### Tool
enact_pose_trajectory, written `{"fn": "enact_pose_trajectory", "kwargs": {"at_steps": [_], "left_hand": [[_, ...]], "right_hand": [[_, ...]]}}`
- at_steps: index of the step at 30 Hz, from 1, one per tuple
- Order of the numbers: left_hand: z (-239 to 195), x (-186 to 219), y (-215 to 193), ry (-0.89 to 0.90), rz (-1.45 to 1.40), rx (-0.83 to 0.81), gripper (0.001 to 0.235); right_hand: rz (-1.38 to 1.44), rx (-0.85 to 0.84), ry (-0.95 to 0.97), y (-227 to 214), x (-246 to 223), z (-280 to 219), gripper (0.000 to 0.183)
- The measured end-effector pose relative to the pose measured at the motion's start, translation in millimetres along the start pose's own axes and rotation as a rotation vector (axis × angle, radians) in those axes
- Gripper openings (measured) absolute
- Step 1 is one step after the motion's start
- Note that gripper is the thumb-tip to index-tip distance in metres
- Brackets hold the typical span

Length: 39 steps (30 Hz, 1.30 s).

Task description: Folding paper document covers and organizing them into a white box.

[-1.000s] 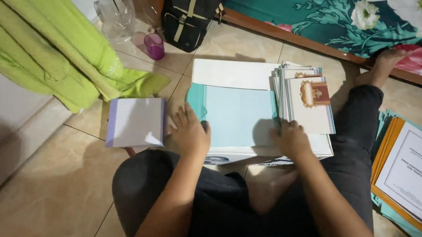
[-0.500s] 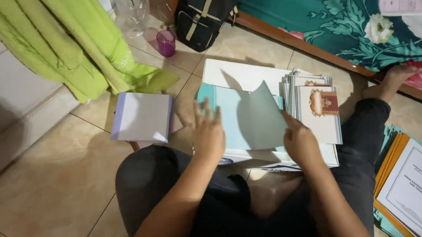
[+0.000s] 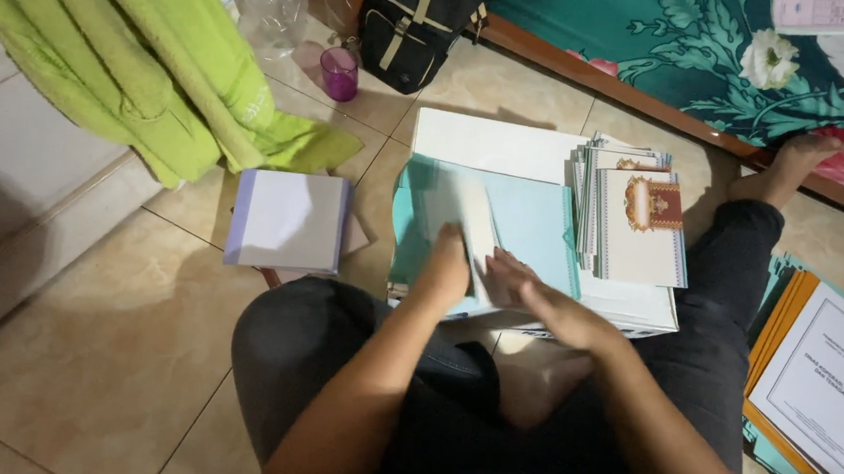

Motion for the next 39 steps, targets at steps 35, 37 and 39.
{"fn": "enact_pose_trajectory", "kwargs": {"at_steps": [35, 37, 39], "left_hand": [[-38, 27, 39, 0.529, 1.137, 0.046, 0.053], [-38, 34, 48, 0.68, 1.152, 0.04, 0.043], [-64, 77, 46, 0.936, 1.142, 0.173, 0.035]], "right_hand": [[-0.132, 0.397, 0.173, -37, 98, 3, 0.062], [-0.017, 0.415, 0.254, -45, 112, 16, 0.068], [0.607, 0.383, 0.309, -41, 115, 31, 0.064]]}}
Point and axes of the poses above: each hand's wrist, its own z-axis towards the middle knuckle, its own y-axis out of the palm, x = y × z, the point moved 10 cm from there along z, towards the middle knuckle
